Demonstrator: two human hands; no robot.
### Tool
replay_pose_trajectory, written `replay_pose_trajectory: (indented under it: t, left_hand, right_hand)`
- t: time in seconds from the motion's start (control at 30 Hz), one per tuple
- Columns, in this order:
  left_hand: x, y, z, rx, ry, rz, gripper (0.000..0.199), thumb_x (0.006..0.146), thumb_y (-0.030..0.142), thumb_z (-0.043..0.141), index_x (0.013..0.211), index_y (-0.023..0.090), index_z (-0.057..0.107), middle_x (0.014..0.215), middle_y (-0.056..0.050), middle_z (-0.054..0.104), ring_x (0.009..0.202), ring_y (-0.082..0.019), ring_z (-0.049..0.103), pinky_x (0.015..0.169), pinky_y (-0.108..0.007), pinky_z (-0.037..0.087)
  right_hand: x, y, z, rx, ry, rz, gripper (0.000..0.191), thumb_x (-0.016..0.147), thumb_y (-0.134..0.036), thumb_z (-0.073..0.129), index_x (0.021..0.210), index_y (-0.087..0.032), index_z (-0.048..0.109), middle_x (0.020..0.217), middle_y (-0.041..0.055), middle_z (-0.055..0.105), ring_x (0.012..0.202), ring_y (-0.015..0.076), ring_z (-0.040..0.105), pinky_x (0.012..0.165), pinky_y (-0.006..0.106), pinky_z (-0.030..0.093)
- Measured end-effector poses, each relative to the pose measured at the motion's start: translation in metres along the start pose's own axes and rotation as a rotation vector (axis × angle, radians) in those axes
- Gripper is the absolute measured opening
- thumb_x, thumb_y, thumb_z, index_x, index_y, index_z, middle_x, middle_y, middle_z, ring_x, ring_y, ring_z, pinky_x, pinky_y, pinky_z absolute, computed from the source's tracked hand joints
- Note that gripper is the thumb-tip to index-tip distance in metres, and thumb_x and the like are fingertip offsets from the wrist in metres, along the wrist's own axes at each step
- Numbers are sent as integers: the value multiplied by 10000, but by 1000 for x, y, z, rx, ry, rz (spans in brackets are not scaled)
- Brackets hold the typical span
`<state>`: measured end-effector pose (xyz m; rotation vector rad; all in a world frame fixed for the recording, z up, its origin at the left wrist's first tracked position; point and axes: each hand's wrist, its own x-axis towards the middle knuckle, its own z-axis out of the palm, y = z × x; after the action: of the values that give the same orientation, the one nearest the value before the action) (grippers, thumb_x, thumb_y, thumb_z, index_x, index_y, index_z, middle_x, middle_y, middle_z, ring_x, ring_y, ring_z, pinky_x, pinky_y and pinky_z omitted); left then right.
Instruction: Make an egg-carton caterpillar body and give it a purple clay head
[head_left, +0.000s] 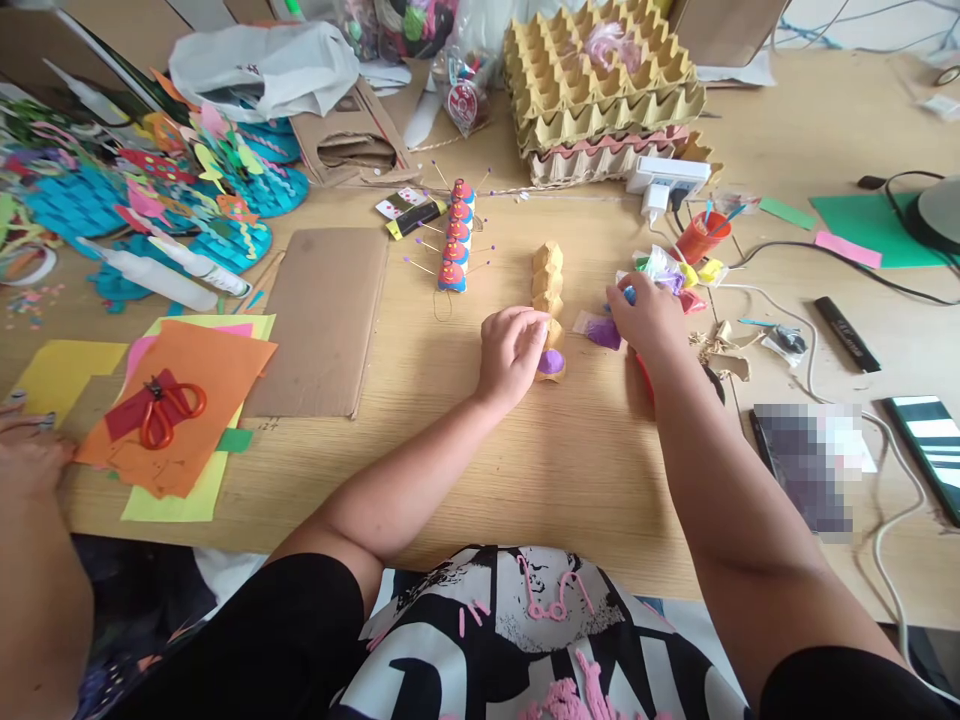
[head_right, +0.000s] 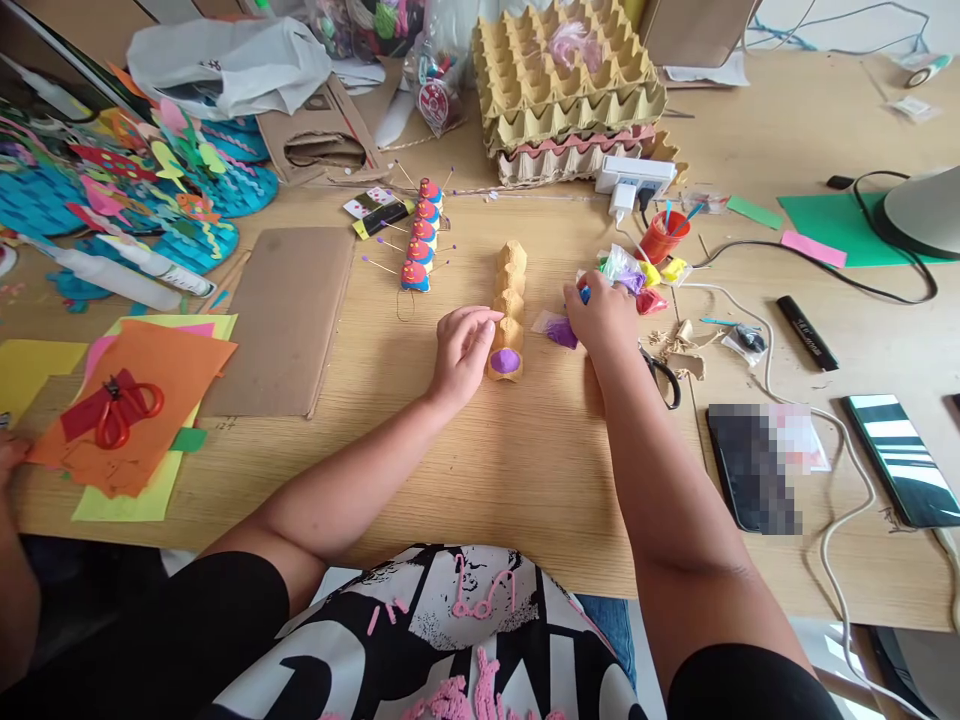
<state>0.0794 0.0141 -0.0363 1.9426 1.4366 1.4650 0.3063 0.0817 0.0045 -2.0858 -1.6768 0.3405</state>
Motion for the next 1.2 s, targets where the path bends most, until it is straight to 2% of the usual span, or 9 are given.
replay_pose_trajectory:
  t: [0.13,0.2,0.27,0.33,0.47,0.63,0.77,0.97,1.2]
  left_hand:
    - [0,3,-1,-17,22,22,410,1117,545,481,1144,240,753,1196,-76,781,1225,-220,685,1137,-396,473]
    - [0,5,-2,-30,43,45,380,1114,527,500,1153,238,744,1196,-80,772,1223,-223,680,1140,-401,474]
    - [-1,7,-4,-33,60,70,356,1110,513,513,1171,238,731,1202,-83,763,1227,-226,673,1149,-407,472]
    - [0,9,-5,-25,66,91,334,1107,498,523,1206,241,713,1224,-88,752,1242,-229,665,1160,-413,470]
    - [-1,10,-6,-2,40,138,275,1085,451,579,1239,258,701,1248,-97,722,1263,-241,646,1168,-427,473]
    - [-1,8,-5,22,22,177,255,1060,431,629,1245,266,689,1233,-88,717,1240,-245,647,1163,-436,473]
    - [-1,7,-5,11,42,140,281,1049,447,654,1249,255,697,1239,-89,715,1251,-241,644,1160,-425,486]
    - [-3,11,-6,-13,33,126,290,1021,452,700,1231,255,729,1247,-93,709,1261,-245,641,1168,-422,498]
    - [-4,7,-2,-20,4,-15,304,992,473,740,1199,251,743,1279,-98,712,1311,-249,650,1205,-430,503]
  right_hand:
    - [-23,-1,2,295,177,-178,271,956,-404,677,1183,-260,641,1251,137,627,1164,305,629,1045,533,554]
    - [-45,-6,10,527,135,-304,305,966,-361,654,1256,-289,593,1211,98,636,1050,238,649,934,440,599]
    - [-68,-11,23,722,62,-361,403,939,-313,675,1318,-306,539,1202,71,641,956,196,669,837,381,609]
    - [-88,-13,37,806,58,-355,427,932,-276,670,1336,-304,539,1252,84,658,1041,209,694,848,375,615]
    - [-102,-11,48,831,66,-393,511,941,-259,672,1432,-310,540,1350,109,673,1217,260,693,965,442,622]
    - [-96,-5,39,746,86,-483,398,971,-326,713,1363,-306,643,1322,104,703,1240,293,684,1017,494,614]
    - [-92,-2,39,747,136,-502,366,974,-406,754,1319,-310,674,1268,91,725,1233,295,673,1058,514,584]
    - [-93,-3,46,883,99,-437,360,987,-501,733,1283,-305,672,1260,85,721,1208,272,684,1081,481,569]
    - [-92,-5,45,837,99,-441,285,992,-506,709,1200,-315,675,1184,82,731,1170,277,681,1075,508,557]
